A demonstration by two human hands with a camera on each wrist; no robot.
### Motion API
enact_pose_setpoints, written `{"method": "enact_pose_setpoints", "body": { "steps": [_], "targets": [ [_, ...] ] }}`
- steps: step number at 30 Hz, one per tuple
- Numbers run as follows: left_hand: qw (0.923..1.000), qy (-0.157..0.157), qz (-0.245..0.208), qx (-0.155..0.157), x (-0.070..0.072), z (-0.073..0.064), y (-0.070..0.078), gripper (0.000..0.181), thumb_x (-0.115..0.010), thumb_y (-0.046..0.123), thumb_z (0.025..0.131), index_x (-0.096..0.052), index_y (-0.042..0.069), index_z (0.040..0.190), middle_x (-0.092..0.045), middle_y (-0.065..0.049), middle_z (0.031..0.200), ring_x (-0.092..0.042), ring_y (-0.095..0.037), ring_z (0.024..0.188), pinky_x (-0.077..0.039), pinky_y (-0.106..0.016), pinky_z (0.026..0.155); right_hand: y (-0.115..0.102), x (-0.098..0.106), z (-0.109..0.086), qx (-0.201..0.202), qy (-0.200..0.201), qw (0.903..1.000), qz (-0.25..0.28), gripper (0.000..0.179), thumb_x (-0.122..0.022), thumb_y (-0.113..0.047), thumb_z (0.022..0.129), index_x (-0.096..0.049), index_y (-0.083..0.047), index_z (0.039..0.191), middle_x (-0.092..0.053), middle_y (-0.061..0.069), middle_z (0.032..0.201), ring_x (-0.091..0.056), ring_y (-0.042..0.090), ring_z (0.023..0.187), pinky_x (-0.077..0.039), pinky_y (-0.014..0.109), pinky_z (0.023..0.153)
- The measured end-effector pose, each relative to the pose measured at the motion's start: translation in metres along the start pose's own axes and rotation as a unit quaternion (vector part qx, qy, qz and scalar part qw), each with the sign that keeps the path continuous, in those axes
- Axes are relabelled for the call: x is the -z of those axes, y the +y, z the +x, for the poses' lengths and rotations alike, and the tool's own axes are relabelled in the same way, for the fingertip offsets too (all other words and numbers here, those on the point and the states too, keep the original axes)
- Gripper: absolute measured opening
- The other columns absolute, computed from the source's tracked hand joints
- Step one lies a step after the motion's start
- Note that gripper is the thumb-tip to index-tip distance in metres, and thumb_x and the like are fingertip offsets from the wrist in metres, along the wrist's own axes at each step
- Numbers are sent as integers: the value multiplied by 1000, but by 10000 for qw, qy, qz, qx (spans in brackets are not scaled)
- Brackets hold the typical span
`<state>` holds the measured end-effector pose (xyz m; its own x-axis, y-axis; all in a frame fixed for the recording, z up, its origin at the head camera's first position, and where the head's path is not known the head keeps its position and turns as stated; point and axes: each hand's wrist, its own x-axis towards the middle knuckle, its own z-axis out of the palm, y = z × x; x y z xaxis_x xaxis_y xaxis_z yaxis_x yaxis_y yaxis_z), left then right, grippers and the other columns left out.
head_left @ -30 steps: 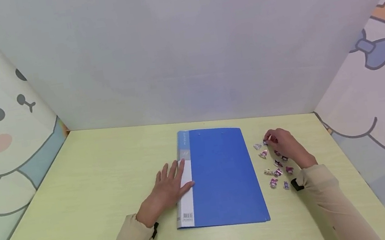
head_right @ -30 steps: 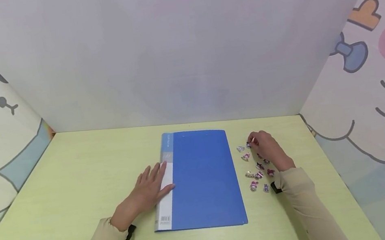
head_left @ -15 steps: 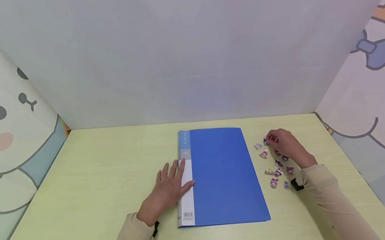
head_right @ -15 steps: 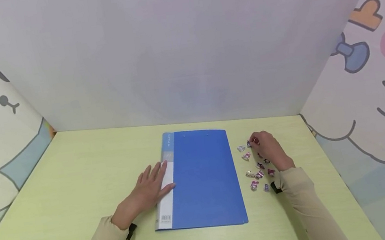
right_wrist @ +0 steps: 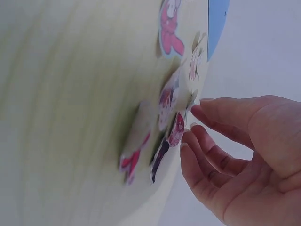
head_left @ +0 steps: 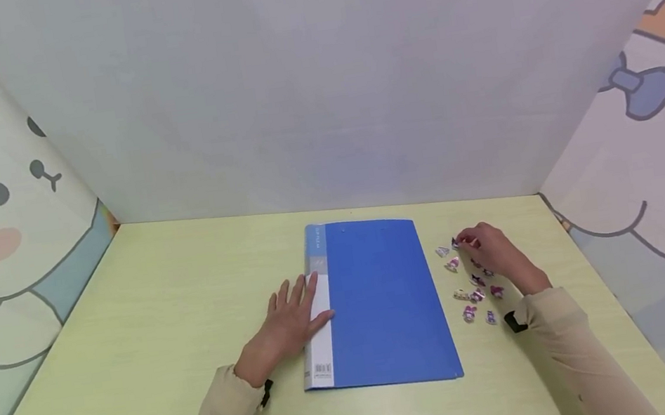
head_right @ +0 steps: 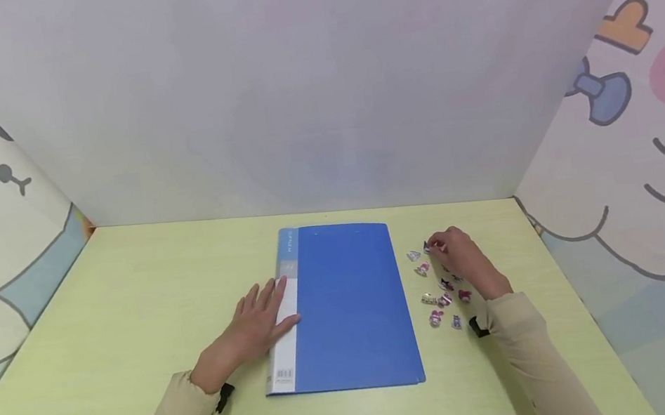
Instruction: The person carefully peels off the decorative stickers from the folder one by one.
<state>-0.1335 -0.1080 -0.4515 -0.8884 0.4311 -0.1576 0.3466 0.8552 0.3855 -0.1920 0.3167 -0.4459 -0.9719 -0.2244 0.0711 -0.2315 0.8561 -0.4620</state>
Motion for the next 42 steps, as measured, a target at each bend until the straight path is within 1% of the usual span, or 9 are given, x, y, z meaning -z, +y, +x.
{"method": "enact_pose_setpoints", "body": {
  "steps": [6,13,20,23,26,28,30,37,42],
  "targets": [
    [10000,20,-71,-16,2,3,-4,78,-53,46,106,-20,3,163,-24,-27,165,-16,-54,151,-17,-69,118,0,0,1,341,-51,9994,8,19,-61,4,100,-69,12,115,-61,26,99,-64,37,87,-56,49,72],
    [9997,161,-78,-141,5,4,-5,78,-56,43,105,-25,0,161,-29,-29,162,-23,-54,148,-22,-69,116,1,-3,1,301,-230,9992,147,25,-58,4,101,-65,14,122,-60,29,106,-65,40,93,-57,52,79],
    [9993,191,-197,-259,5,6,-3,77,-57,42,105,-26,-3,160,-30,-32,161,-25,-52,149,-23,-66,118,-4,-8,-10,395,-242,9986,261,31,-61,-1,102,-60,14,129,-58,27,111,-64,39,97,-55,53,83],
    [9989,206,-219,-355,2,8,-4,77,-57,41,105,-26,-4,160,-30,-33,160,-26,-52,148,-23,-64,119,-11,-13,-19,548,-75,9984,122,37,-63,-2,101,-57,13,133,-57,30,117,-60,43,104,-53,56,86],
    [9985,256,-234,-422,1,9,-4,77,-58,40,105,-27,-5,159,-31,-33,159,-28,-51,147,-24,-62,119,-21,-19,-28,898,214,9957,-4,40,-66,1,98,-56,12,135,-56,32,121,-58,46,109,-51,60,90],
    [9984,266,-253,-431,1,9,-3,77,-59,39,105,-27,-4,159,-32,-33,158,-29,-51,147,-24,-61,119,-27,-22,-33,1152,379,9926,-82,41,-69,3,95,-57,11,134,-57,31,122,-57,46,110,-50,60,92],
    [9982,288,-294,-435,1,9,-3,76,-59,39,105,-28,-5,159,-32,-33,158,-29,-51,147,-24,-60,120,-35,-26,-38,1289,408,9907,-144,41,-70,3,94,-59,10,133,-58,29,123,-57,46,113,-49,60,94],
    [9973,301,-455,-492,0,8,-3,76,-59,38,105,-28,-4,159,-30,-34,159,-27,-51,148,-22,-59,121,-57,-37,-54,1504,26,9885,-162,44,-72,-7,96,-60,10,135,-60,26,134,-56,45,125,-49,58,100],
    [9963,191,-643,-529,0,10,-2,75,-58,37,106,-25,-3,160,-26,-34,161,-22,-51,150,-18,-60,122,-65,-40,-63,1365,-298,9901,-135,49,-70,-13,99,-56,11,140,-56,27,142,-50,49,133,-43,62,106]
  ]
}}
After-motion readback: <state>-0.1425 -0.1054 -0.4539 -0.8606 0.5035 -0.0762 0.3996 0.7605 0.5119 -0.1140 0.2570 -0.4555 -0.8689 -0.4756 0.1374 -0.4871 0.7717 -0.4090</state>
